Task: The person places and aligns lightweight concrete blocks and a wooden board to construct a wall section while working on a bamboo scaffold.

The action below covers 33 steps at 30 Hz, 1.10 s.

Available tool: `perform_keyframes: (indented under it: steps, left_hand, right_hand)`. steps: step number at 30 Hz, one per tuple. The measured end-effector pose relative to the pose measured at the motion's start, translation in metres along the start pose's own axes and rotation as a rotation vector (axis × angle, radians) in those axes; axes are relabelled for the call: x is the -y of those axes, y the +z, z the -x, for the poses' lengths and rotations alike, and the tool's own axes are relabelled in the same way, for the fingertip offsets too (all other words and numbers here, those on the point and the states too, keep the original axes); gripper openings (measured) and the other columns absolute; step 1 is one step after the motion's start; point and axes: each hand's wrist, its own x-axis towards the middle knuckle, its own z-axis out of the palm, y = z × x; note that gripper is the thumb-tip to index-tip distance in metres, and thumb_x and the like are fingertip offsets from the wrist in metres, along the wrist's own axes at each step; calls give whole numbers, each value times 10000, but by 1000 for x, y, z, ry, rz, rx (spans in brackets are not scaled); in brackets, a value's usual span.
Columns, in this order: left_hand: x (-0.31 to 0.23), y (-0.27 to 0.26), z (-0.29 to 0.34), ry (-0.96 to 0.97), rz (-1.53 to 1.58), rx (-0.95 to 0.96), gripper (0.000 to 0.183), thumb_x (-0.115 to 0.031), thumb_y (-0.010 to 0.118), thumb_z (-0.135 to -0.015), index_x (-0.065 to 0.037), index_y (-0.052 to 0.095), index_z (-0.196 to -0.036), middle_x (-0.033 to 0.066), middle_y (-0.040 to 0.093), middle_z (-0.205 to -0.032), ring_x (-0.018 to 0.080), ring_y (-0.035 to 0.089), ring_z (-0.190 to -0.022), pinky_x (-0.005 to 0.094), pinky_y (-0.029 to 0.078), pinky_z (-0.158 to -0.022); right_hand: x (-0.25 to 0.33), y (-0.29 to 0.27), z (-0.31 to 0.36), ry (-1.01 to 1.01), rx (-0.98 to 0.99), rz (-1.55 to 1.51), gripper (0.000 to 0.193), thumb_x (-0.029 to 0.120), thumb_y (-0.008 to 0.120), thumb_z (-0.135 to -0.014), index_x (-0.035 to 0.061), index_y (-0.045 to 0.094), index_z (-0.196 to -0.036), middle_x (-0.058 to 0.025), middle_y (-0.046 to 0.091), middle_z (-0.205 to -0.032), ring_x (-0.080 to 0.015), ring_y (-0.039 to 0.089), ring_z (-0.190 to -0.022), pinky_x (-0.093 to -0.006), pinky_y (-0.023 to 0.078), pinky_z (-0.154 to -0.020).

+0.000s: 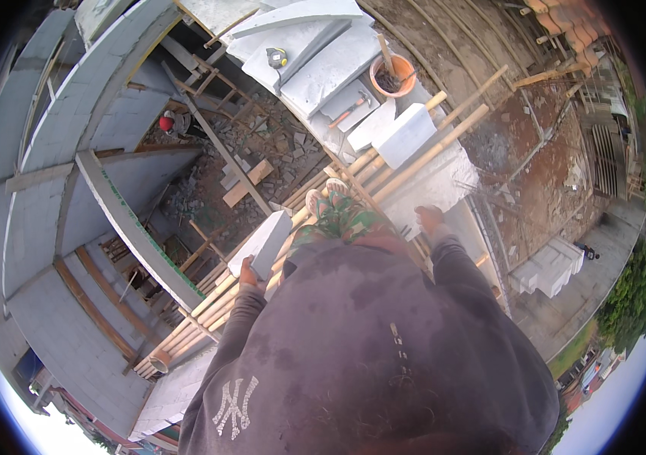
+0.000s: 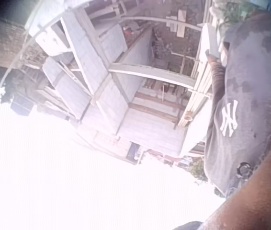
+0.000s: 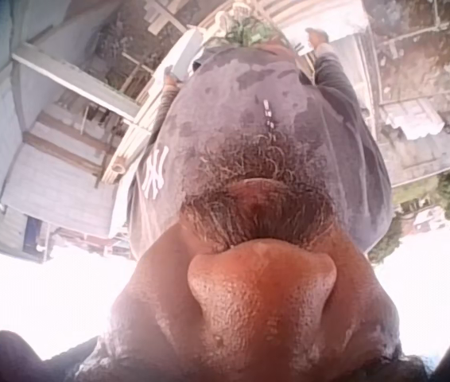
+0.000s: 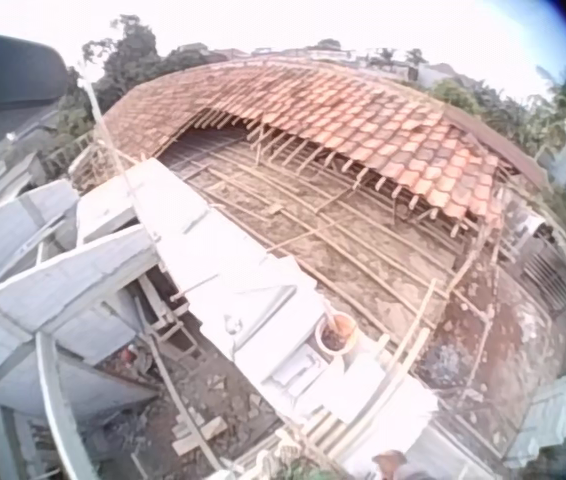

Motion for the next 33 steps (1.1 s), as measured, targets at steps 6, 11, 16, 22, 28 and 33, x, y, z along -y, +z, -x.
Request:
perform_keyframes:
  steps: [6,11,16,22,28,33]
  left_hand:
    - [-23,53,-2,-21,-44,15,562,-450,701,-877,-184,607,-1363,98,612,-1363,320,551,-1261,555,442,-1080]
    - [-43,102,-36,-16,-118,69,611,-442,750,-862,-155,588,-1376,126,611,-1339,339,609,-1159,547,485,-1031]
    - [-69,197,-71,45,-168,134,659,-369,812,-853,-94,555,-1393,157,592,-1348,353,598,-1186,561,499,-1024]
    - [-91,303,-133,124,-134,274,666,-349,805,-877,-83,518,-1416,167,567,-1361,354,580,-1235,563,484,-1070]
    - [-123,416,-187,237,-96,492,600,-307,769,-925,-44,502,-1393,162,560,-1388,358,564,-1306,574,452,-1134]
    - [-151,482,-267,295,-29,534,462,-273,772,-934,-76,565,-1297,161,562,-1374,354,540,-1332,570,461,-1122]
  right_hand:
    - [25,68,41,-287,61,257,491,307,715,-899,-52,702,-1234,-199,761,-1154,-312,719,-1049,-385,536,-951]
    - [23,130,72,-303,328,702,556,375,702,-906,-11,686,-1306,-237,695,-1328,-344,648,-1275,-406,494,-1078]
    - [12,157,99,-179,496,1189,631,456,671,-931,51,624,-1414,-223,551,-1518,-389,500,-1429,-522,366,-1184]
    - [-32,183,89,-108,575,1319,794,529,649,-929,85,454,-1558,-283,388,-1612,-474,348,-1505,-629,248,-1225]
    - [-62,194,81,-138,470,1284,965,576,651,-913,107,261,-1662,-328,343,-1605,-503,346,-1486,-644,257,-1212]
    - [-77,203,75,-163,369,1241,940,605,651,-908,108,330,-1638,-317,355,-1591,-497,353,-1473,-663,275,-1185]
